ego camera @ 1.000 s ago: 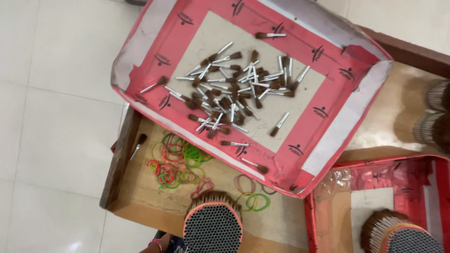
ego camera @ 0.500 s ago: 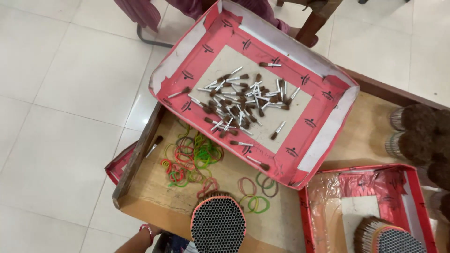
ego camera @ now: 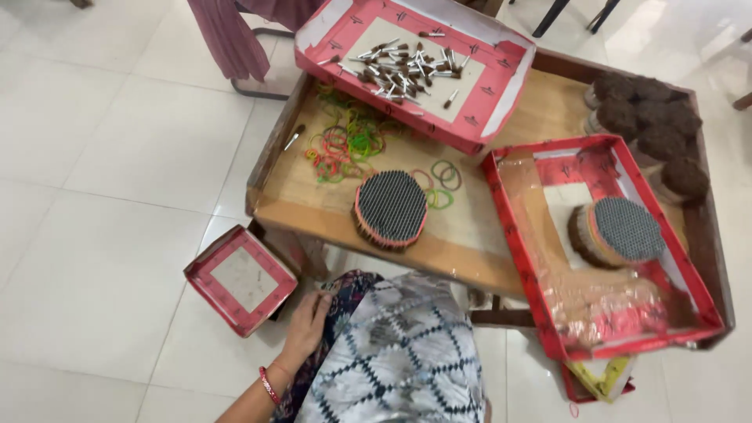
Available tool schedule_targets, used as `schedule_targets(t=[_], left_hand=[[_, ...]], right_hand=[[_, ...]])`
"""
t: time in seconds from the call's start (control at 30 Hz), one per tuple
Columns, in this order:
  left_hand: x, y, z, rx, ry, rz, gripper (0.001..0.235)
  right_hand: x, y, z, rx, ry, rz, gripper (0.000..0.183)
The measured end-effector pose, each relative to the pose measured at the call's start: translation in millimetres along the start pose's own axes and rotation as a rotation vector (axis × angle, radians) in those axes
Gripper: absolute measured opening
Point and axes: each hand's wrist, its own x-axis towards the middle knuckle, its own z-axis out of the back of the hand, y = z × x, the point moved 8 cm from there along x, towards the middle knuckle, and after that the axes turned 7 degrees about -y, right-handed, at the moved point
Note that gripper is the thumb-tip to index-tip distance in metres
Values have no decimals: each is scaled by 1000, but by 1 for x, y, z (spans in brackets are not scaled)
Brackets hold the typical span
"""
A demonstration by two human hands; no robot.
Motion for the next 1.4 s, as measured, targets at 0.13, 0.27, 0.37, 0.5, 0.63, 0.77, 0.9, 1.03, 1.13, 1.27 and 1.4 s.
schedule_targets(t=[0.13, 0.27, 0.37, 0.5, 0.63, 0.77, 0.9, 1.03, 1.13, 1.27, 1.4], left_hand=[[-73, -79, 24, 168, -10, -451, 42], [-86, -83, 3, 334, 60, -440, 45], [-88, -92, -16, 394, -16, -654, 32], [-69, -94, -3, 51, -31, -501, 21], [-52, -62, 30, -270, 52, -67, 20], [-44, -31, 35, -665, 107, -130, 14], [-30, 1, 38, -949, 166, 120, 16], [-9, 43, 81, -979, -9, -3, 24], [12, 178, 133, -943, -225, -25, 32], [6, 222, 238, -688, -377, -159, 27], [0, 220, 248, -441, -301, -55, 20]], right_hand=[[0, 64, -49, 54, -2, -13, 81], [-36, 153, -94, -421, 79, 423, 53], [-112, 235, -110, -650, -220, 817, 30], [-212, 343, -149, -598, -302, 1160, 19], [-263, 340, -240, -843, 193, 1428, 35], [-234, 266, -272, -963, 307, 1485, 58], [-212, 245, -311, -1075, 254, 1314, 24], [-314, 312, -385, -865, 293, 1692, 66], [-267, 260, -413, -952, 675, 1374, 13], [-358, 299, -505, -638, 698, 1535, 18], [-382, 227, -552, -646, 910, 1741, 25]])
